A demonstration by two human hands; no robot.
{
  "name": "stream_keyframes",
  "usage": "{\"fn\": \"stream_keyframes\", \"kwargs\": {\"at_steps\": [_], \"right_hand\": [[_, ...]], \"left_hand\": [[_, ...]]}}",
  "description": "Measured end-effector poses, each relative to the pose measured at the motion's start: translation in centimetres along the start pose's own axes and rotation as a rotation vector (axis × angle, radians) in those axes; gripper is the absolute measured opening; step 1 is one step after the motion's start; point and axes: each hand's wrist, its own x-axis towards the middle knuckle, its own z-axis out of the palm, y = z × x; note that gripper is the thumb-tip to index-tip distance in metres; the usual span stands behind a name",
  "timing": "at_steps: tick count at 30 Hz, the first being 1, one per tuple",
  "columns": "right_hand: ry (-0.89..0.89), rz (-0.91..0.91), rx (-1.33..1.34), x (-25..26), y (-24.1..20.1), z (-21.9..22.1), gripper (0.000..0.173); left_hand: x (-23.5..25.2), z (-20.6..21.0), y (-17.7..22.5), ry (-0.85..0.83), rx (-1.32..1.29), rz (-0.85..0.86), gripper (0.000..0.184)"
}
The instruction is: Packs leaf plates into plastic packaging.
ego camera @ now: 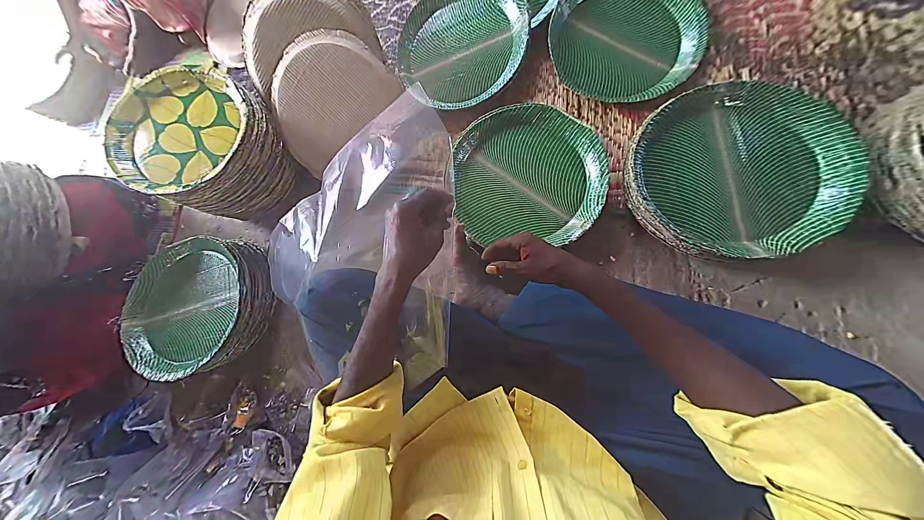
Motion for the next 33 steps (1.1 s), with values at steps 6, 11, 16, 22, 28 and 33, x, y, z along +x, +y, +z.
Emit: {"fn": "stream_keyframes", "kwargs": {"at_steps": [6,11,16,22,28,33], "right_hand": [[0.078,0.119,0.208,-0.4,0.7,0.7,0.023],[0.119,0.133,0.290,0.2,1.1,1.3,0.024],[0.187,0.123,0.342,-0.1,0.8,1.4,0.019],[0.255,0.105,0.415,0.0,1.0,1.0,0.020],[0.275,0.071,0.398,0.0,1.2,1.1,0.016],[0.279,0.035,0.364,0.0,1.4,1.4,0.012]], "left_hand": [[-2.3,4.4,-4.3,-0.097,-0.074,-0.128,0.019],[-3.3,6.0,-4.2,-0.186,-0.162,-0.167,0.013],[-3.4,7.7,-4.9,-0.160,-0.210,-0.154,0.009],[-3.8,8.6,-5.3,-0.153,-0.174,-0.190,0.007],[-4.3,9.2,-5.0,-0.170,-0.112,-0.179,0.008],[-4.9,9.7,-4.5,-0.185,-0.054,-0.147,0.017]]}}
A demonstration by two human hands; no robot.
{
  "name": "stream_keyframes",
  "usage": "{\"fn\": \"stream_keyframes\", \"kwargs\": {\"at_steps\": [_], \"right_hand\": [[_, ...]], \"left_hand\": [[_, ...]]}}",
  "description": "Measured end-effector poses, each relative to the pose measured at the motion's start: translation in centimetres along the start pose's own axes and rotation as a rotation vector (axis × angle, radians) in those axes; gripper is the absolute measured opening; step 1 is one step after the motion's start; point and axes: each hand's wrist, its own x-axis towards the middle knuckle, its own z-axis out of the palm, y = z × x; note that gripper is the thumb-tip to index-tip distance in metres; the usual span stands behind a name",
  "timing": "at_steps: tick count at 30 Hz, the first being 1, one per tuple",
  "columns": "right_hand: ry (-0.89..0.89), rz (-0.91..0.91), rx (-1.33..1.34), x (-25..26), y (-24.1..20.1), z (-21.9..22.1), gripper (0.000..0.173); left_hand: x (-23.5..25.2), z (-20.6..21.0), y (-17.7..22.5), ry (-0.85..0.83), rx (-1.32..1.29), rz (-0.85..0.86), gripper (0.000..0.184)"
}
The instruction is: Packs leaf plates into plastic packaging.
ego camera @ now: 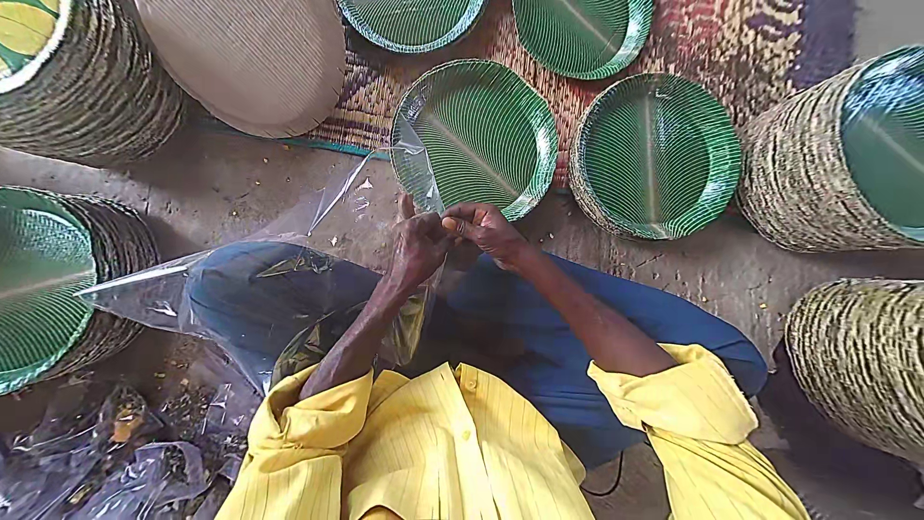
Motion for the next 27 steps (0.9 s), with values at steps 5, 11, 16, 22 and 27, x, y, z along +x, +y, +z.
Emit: {"fn": "stream_keyframes", "kwargs": {"at_steps": [5,11,16,22,27], "right_hand": [[-0.010,-0.024,-0.050,-0.1,0.1,0.1,0.010],[0.006,-0.011,-0.090,-0.1,0.3,0.2,0.009],[0.036,-0.013,-0.062,-0.1,0.3,-0.1,0.007],[0.107,0.031,0.045,-0.1,0.2,-0.4,0.010],[0.114,0.033,0.077,-0.1,0.1,-0.4,0.012]], "left_hand": [[0.2,0.9,-0.1,0.026,0.068,-0.003,0.023],[0.4,0.8,-0.3,0.002,0.103,0.014,0.019],[0.7,-0.2,0.5,-0.089,0.073,-0.079,0.021],[0.8,-0.8,-0.4,-0.158,-0.180,-0.018,0.022],[0.6,-1.4,0.0,-0.161,-0.449,-0.022,0.013]]}}
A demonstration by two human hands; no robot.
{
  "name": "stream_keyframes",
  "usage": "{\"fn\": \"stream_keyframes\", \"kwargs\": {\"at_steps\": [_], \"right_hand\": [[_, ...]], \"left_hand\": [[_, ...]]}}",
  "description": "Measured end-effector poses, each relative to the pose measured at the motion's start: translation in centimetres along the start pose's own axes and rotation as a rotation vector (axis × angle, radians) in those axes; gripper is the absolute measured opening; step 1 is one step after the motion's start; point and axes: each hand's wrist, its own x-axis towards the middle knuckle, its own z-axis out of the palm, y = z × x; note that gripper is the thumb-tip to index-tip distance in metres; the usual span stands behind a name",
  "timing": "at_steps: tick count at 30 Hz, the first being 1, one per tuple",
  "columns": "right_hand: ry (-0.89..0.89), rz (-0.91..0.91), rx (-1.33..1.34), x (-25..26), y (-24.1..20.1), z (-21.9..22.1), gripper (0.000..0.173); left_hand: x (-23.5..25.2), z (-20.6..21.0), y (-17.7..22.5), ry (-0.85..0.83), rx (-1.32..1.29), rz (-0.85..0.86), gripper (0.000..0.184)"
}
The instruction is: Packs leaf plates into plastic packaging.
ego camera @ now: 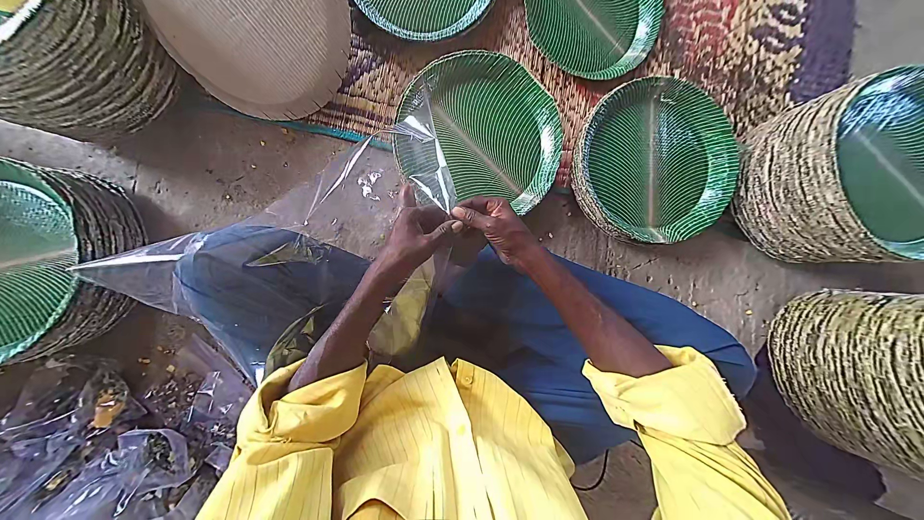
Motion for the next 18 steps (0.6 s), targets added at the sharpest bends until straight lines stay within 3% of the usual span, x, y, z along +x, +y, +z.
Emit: {"fn": "stream_keyframes", "kwargs": {"at_steps": [4,18], "right_hand": [[-0.018,-0.004,0.036,0.02,0.11,-0.03,0.015],[-0.036,-0.037,0.049,0.06,0.60,0.15,0.015]], "left_hand": [[-0.33,-0.36,0.77,-0.003,-0.187,-0.075,0.014],[-0.51,-0.79,0.51,-0.127,-0.181,-0.060,0.011]]}}
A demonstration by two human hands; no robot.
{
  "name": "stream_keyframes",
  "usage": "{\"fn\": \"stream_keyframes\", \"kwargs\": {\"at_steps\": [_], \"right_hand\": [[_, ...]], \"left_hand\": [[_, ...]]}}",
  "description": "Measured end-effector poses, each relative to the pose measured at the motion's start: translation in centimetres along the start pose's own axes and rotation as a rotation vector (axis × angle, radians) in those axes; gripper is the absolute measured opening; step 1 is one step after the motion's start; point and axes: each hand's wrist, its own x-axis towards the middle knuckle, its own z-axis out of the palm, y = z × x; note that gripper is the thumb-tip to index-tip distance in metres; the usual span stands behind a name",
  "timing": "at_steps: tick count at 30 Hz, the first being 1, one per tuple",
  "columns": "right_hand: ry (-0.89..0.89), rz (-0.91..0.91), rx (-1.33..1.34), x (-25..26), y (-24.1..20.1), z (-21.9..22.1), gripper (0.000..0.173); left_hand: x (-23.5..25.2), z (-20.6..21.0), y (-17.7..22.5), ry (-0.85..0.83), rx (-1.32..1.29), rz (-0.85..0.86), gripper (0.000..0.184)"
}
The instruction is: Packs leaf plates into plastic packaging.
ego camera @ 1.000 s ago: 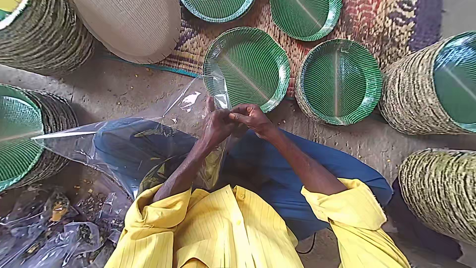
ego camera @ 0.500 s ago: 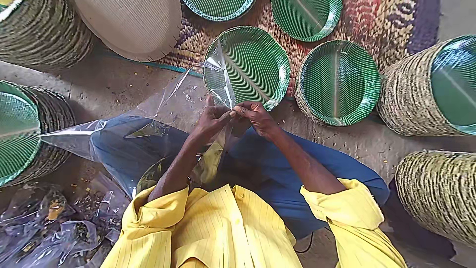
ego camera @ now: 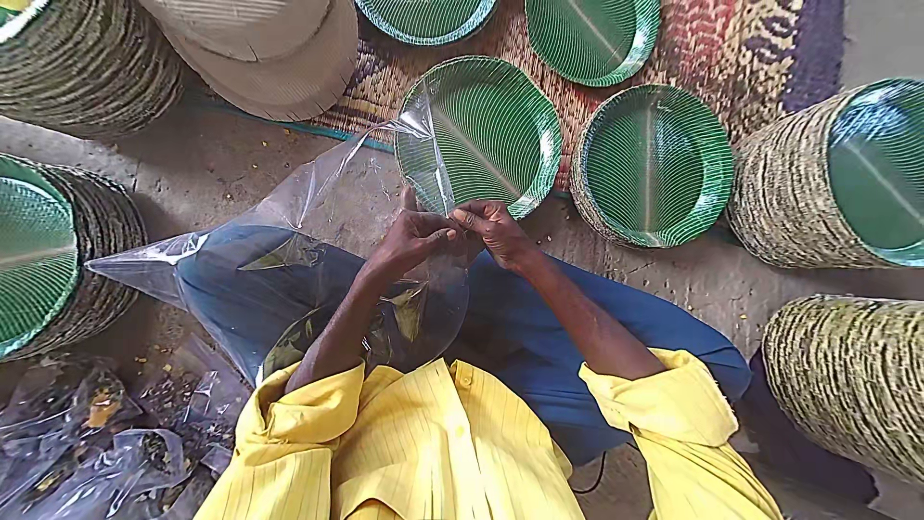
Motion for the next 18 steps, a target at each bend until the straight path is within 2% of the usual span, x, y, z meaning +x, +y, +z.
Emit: {"fn": "stream_keyframes", "kwargs": {"at_steps": [8,18], "right_hand": [[0.015,0.002,-0.017,-0.4,0.0,0.5,0.015],[-0.005,0.053,-0.048,-1.1,-0.9,1.1,0.025]], "left_hand": [[0.2,0.3,-0.5,0.055,-0.012,-0.015,0.010],[0.4,0.3,-0.9,0.155,0.061,-0.025,0.011]]}}
